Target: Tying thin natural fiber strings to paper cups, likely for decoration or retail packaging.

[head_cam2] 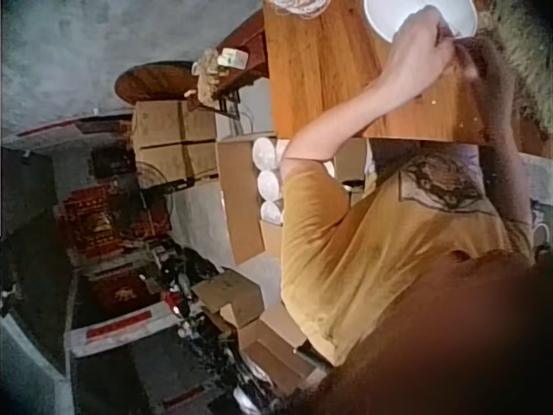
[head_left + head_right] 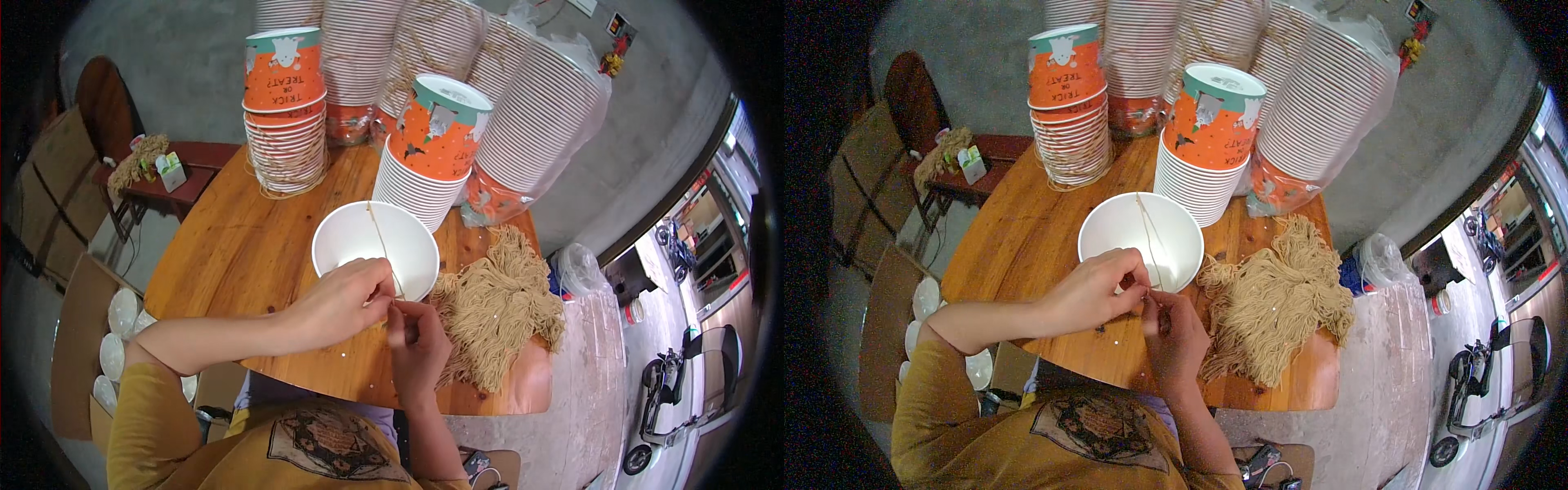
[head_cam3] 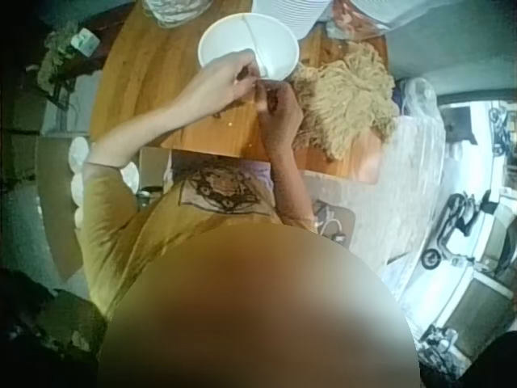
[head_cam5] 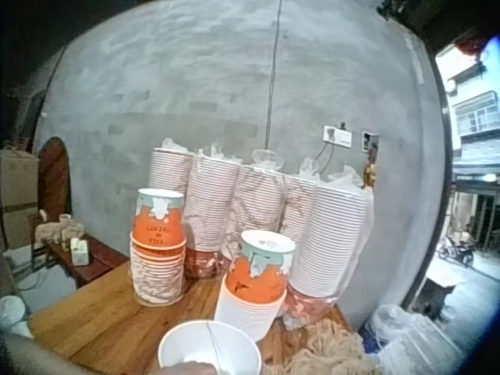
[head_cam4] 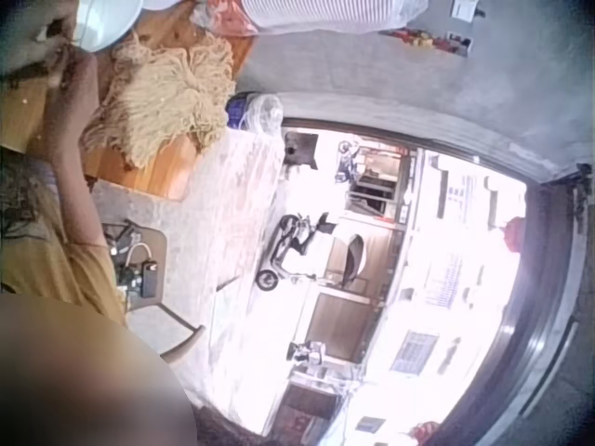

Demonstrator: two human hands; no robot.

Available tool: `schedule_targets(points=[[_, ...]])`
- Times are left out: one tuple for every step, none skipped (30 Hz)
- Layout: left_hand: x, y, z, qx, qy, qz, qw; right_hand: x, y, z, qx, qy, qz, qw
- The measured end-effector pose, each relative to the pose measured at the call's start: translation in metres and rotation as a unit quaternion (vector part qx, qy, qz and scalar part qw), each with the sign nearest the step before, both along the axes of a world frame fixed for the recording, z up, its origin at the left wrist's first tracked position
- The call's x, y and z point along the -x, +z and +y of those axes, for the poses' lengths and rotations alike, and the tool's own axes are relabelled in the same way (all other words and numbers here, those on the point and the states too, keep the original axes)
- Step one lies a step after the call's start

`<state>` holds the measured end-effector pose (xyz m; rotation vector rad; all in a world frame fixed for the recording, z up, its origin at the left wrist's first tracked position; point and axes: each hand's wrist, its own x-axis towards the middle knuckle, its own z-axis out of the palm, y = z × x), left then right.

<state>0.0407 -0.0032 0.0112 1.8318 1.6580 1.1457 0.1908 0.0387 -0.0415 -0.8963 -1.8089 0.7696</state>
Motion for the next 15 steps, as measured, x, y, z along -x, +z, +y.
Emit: schedule_targets(points=[[-0.0003,0.0004,0.0003,0.000,-0.001,0.000,1.000,0.0007,-0.0009,0.0006,-0.011,0.003,0.020,1.000],[-0.0007,0.0014,0.0003,0.020,0.002,-0.022,1.000,0.0003,0.0000,0.0007,-0.011,0.002,0.020,1.000],[-0.0010,0.0018,0.0006,0.039,0.005,-0.044,0.998,-0.0004,0.0018,0.0004,-0.022,-0.002,0.013,1.000],[-0.0013,0.0017,0.0006,0.040,0.004,-0.043,0.998,-0.0008,0.0029,0.0001,-0.032,-0.006,0.006,0.999],[-0.0016,0.0015,0.0007,0.035,0.003,-0.054,0.998,0.0000,0.0037,0.0009,-0.032,-0.007,0.007,0.999],[-0.0018,0.0013,0.0007,0.031,0.002,-0.065,0.997,0.0013,0.0048,0.0022,-0.037,-0.010,0.017,0.999],[-0.0015,0.0013,0.0005,0.031,0.002,-0.065,0.997,0.0021,0.0056,0.0029,-0.043,-0.012,0.028,0.999],[-0.0007,0.0012,0.0004,0.031,-0.008,-0.076,0.997,0.0012,0.0057,0.0036,-0.043,-0.013,0.028,0.999],[-0.0003,0.0012,0.0005,0.031,-0.019,-0.088,0.995,-0.0006,0.0056,0.0051,-0.037,-0.008,0.018,0.999],[-0.0001,0.0011,0.0006,0.031,-0.019,-0.087,0.996,-0.0015,0.0053,0.0060,-0.031,-0.003,0.008,0.999],[0.0000,0.0009,0.0008,0.031,-0.023,-0.108,0.993,-0.0013,0.0050,0.0065,-0.030,-0.003,0.009,0.999],[0.0001,0.0006,0.0010,0.031,-0.026,-0.130,0.991,-0.0009,0.0047,0.0071,-0.023,-0.004,0.006,1.000],[0.0004,0.0004,0.0014,0.031,-0.025,-0.129,0.991,-0.0004,0.0048,0.0078,-0.016,-0.004,0.004,1.000],[0.0010,0.0002,0.0020,0.025,-0.023,-0.127,0.991,-0.0002,0.0053,0.0083,-0.016,-0.003,0.005,1.000],[0.0018,-0.0004,0.0027,0.018,-0.021,-0.125,0.992,-0.0003,0.0058,0.0090,0.013,0.000,-0.005,1.000]])
